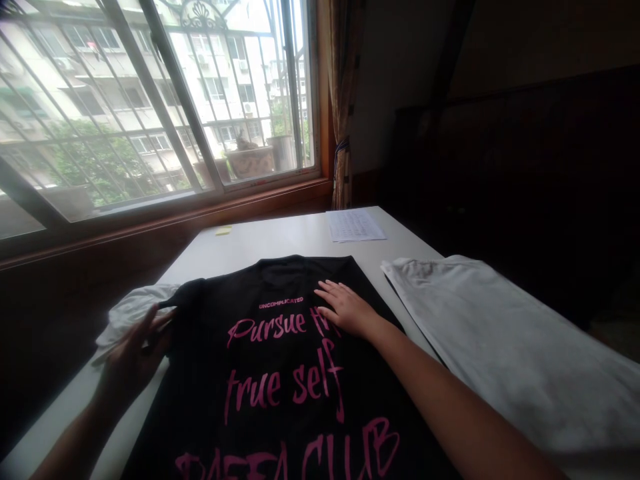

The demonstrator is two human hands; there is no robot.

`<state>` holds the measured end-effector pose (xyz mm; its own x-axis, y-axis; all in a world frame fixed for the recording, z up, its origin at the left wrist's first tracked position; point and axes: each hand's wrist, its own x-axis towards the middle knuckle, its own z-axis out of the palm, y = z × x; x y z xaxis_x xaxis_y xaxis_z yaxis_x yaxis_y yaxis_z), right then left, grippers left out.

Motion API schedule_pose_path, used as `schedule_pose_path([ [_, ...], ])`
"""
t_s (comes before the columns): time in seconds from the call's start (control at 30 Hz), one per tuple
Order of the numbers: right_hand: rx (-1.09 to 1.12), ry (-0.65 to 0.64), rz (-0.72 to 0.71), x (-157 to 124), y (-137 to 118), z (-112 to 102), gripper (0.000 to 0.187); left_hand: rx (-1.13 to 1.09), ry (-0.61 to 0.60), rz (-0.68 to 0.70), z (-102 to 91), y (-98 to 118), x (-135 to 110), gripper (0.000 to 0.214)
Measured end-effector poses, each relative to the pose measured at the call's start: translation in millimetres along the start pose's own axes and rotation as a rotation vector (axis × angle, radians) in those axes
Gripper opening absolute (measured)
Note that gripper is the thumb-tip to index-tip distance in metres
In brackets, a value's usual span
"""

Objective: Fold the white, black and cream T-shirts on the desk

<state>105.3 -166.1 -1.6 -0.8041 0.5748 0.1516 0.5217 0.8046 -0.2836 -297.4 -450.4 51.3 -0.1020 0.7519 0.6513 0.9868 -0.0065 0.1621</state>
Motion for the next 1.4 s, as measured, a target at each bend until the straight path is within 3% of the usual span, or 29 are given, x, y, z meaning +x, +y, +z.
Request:
schedule_pose_path([
  [0.13,0.004,0.001,-0.003,0,-1,-1,0.062,-0.121,-0.329,0.255,15.0,22,0,0.06],
  [0.2,0.001,0.0,-0.005,0,-1,-1,0.062,-0.139,-0.424,0.309,17.7,31,2,0.061],
  [0.33,-0.003,-0.002,-0.007,-1,-1,-2,0.063,-0.145,-0.422,0.307,13.7,25,3,0.07],
  [0.57,-0.008,0.001,-0.007,1,-2,-2,0.06,-0.011,-0.429,0.191,-9.7,-44,-10,0.086],
  [0.7,-0.003,-0.003,0.004,3,-4,-7,0.058,-0.049,-0.461,0.147,-14.7,-62,-18,0.075],
  [0.87,-0.005,-0.031,0.054,20,-14,-25,0.055,-0.152,-0.46,0.031,-0.8,-59,-18,0.054],
  [1.0,0.013,0.072,0.078,51,-43,-35,0.036,-0.211,-0.335,-0.088,10.9,-49,-13,0.035],
  [1.13,0.158,0.151,0.007,84,-93,-26,0.03,-0.19,-0.161,-0.178,13.3,-39,-9,0.032],
  [1.23,0.365,0.071,0.032,109,-132,-6,0.041,-0.161,-0.114,-0.19,10.9,-36,-7,0.033],
  [1.4,0.507,-0.021,0.122,147,-174,30,0.064,-0.174,-0.169,-0.178,7.0,-33,-6,0.031],
])
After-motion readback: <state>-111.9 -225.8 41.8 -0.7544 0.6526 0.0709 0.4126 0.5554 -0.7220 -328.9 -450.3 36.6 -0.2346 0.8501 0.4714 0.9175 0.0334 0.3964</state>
